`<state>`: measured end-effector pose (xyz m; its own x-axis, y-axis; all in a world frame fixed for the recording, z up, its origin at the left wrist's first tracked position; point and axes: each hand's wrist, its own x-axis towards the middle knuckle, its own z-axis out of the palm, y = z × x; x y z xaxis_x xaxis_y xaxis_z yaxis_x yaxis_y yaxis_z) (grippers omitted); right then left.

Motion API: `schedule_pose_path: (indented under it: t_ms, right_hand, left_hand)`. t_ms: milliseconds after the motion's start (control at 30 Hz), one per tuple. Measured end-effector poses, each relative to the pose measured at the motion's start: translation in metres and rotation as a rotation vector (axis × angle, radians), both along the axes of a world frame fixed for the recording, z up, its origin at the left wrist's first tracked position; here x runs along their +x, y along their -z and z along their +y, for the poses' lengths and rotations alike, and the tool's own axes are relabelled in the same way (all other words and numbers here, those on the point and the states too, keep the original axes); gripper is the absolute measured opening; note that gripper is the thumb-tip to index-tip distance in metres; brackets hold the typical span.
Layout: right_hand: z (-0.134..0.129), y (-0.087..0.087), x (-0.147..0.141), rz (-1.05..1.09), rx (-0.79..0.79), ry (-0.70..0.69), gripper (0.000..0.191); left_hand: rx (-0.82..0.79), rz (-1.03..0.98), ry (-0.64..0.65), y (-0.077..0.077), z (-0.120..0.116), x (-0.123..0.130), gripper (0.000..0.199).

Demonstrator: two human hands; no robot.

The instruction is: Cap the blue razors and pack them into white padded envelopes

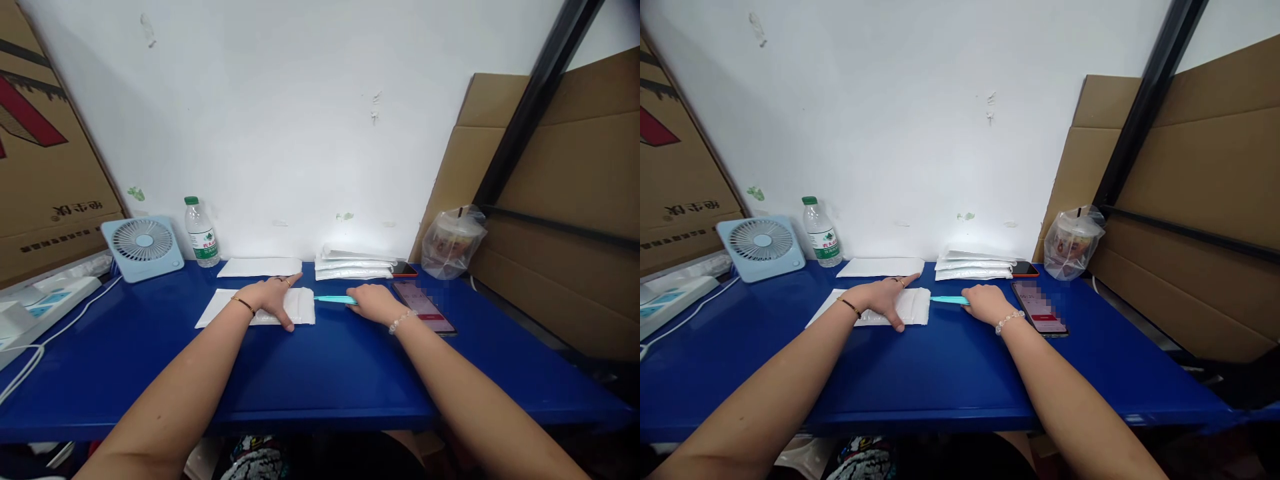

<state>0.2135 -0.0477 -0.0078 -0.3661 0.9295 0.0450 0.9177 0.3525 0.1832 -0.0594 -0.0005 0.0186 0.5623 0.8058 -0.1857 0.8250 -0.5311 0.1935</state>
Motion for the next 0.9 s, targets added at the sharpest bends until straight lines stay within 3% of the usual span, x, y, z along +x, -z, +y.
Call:
schedule_pose_path:
  t_ms: [100,200,333,600,800,900]
  right_hand:
    - [0.001,-0.001,0.003,0.007,-0.007,0.021,0.024]
    - [0.002,-0.002,0.008,0.003,-0.006,0.040,0.025]
    - [0.004,-0.004,0.016,-0.013,-0.024,0.049,0.024]
    - [-0.005,-0.011,0.001,0.046,0.012,-0.054,0.026]
    - [-0.006,-0.024,-0.029,0.017,0.008,-0.079,0.022]
    - [-0.001,-0.031,-0.045,-0.003,-0.082,-0.081,0.022]
  left_hand:
    - [-0.028,0.082,0.021,0.000,-0.004,0.004,0.127]
    - [0.057,0.048,0.059,0.001,-0.006,0.009,0.113]
    - [0.098,-0.097,0.127,0.000,-0.008,0.011,0.093]
    - [-0.062,-0.362,0.202,-0.010,-0.020,0.017,0.080]
    - [-0.065,-0.373,0.263,-0.005,-0.022,0.026,0.082]
    - [-0.018,-0.217,0.255,-0.002,-0.019,0.022,0.105]
